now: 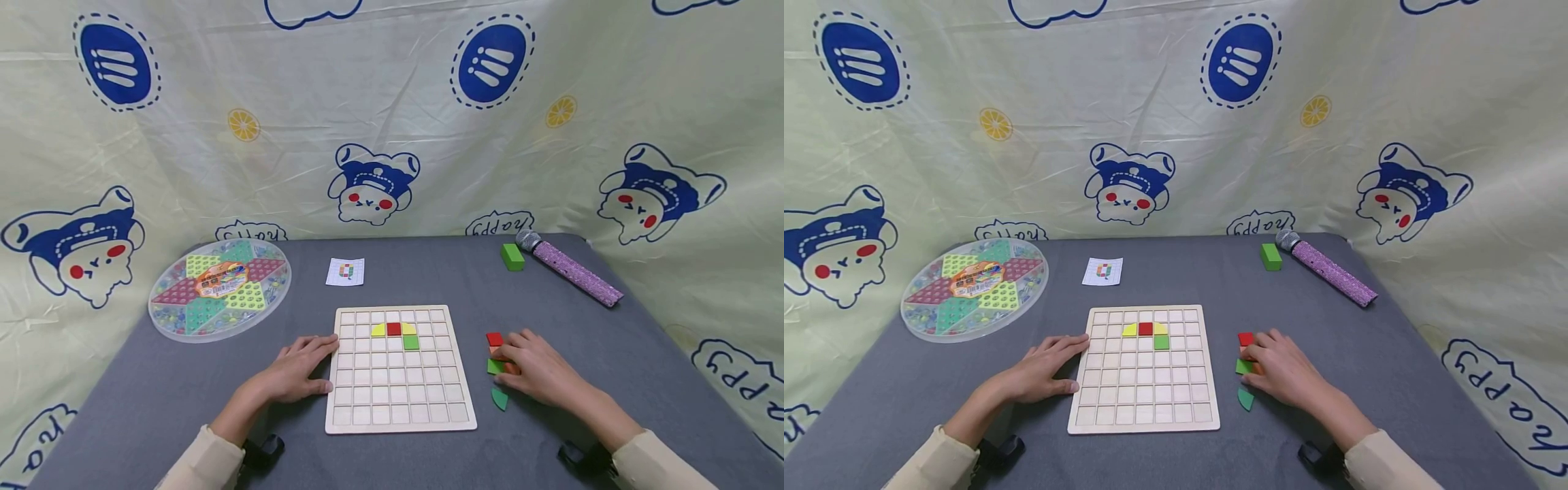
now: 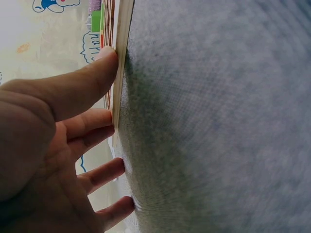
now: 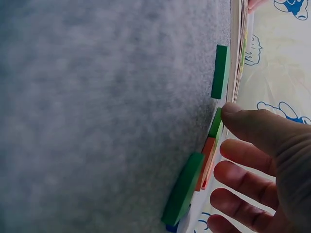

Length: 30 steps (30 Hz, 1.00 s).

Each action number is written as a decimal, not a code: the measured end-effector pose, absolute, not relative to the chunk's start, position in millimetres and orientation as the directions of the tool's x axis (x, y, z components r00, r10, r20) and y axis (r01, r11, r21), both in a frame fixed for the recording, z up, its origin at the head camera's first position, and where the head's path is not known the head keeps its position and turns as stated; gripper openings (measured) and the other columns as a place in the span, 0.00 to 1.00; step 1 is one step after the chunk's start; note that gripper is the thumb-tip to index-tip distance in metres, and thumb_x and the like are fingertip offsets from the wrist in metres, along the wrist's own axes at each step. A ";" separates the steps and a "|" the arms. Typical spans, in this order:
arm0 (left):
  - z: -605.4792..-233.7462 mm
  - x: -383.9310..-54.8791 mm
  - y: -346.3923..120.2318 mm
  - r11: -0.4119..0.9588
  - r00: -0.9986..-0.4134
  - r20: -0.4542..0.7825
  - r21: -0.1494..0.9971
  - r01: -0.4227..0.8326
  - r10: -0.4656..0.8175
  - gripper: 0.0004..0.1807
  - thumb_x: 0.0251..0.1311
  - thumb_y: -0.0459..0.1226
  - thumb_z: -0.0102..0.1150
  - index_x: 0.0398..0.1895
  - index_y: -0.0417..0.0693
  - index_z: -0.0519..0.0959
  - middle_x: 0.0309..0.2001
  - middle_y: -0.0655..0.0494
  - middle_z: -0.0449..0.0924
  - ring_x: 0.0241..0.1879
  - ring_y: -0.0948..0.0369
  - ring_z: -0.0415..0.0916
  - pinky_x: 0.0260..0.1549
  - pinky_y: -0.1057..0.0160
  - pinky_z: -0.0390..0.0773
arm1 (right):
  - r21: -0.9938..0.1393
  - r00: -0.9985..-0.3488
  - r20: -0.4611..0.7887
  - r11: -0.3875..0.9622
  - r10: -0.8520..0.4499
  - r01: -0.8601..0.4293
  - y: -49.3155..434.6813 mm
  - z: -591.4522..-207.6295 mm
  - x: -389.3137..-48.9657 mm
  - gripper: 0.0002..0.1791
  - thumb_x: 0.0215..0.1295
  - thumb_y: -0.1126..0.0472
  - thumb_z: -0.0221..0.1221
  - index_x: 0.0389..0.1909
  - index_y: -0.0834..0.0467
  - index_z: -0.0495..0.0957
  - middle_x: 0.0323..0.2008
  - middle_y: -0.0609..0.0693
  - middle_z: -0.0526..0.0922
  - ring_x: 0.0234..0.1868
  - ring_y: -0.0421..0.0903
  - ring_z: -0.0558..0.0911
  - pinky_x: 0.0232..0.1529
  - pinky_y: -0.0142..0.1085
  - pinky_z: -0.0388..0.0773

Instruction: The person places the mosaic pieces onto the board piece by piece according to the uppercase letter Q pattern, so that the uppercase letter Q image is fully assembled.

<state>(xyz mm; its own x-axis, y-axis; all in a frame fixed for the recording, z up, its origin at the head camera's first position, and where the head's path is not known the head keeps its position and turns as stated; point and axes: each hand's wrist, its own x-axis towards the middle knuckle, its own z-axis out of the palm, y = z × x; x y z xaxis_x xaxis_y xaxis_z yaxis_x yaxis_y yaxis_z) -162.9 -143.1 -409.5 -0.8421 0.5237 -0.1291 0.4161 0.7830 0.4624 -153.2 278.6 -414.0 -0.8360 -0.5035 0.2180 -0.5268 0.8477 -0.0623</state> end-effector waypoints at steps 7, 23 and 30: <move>-408.7 -164.4 -142.7 0.793 -0.846 -0.147 0.459 0.401 0.513 0.39 0.58 0.46 0.62 0.71 0.46 0.59 0.71 0.51 0.58 0.68 0.46 0.53 0.57 0.38 0.56 | -0.070 -0.864 0.198 0.873 -0.463 -0.483 283.8 -413.3 -150.9 0.14 0.44 0.51 0.72 0.32 0.50 0.82 0.30 0.42 0.75 0.34 0.40 0.67 0.35 0.36 0.64; -410.3 -164.6 -142.4 0.796 -0.849 -0.148 0.459 0.395 0.507 0.39 0.57 0.46 0.62 0.71 0.46 0.60 0.71 0.51 0.58 0.68 0.46 0.54 0.57 0.37 0.56 | -0.093 -0.884 0.139 0.883 -0.446 -0.460 281.9 -410.6 -153.7 0.13 0.46 0.52 0.72 0.32 0.50 0.82 0.30 0.42 0.75 0.34 0.41 0.67 0.35 0.36 0.62; -411.1 -164.5 -142.3 0.795 -0.850 -0.143 0.458 0.398 0.507 0.39 0.57 0.46 0.62 0.71 0.46 0.60 0.71 0.52 0.58 0.68 0.46 0.54 0.57 0.38 0.56 | -0.100 -0.890 0.129 0.887 -0.438 -0.451 281.3 -412.4 -154.7 0.12 0.46 0.53 0.72 0.32 0.50 0.82 0.30 0.43 0.75 0.34 0.41 0.67 0.35 0.36 0.63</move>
<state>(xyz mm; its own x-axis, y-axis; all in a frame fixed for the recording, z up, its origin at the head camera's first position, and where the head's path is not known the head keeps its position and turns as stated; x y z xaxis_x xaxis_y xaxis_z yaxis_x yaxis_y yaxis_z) -164.5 -142.3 -411.1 -0.8500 0.5071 -0.1428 0.3975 0.7953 0.4577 -154.7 281.3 -412.4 -0.8899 -0.4376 0.1287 -0.4507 0.8870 -0.1003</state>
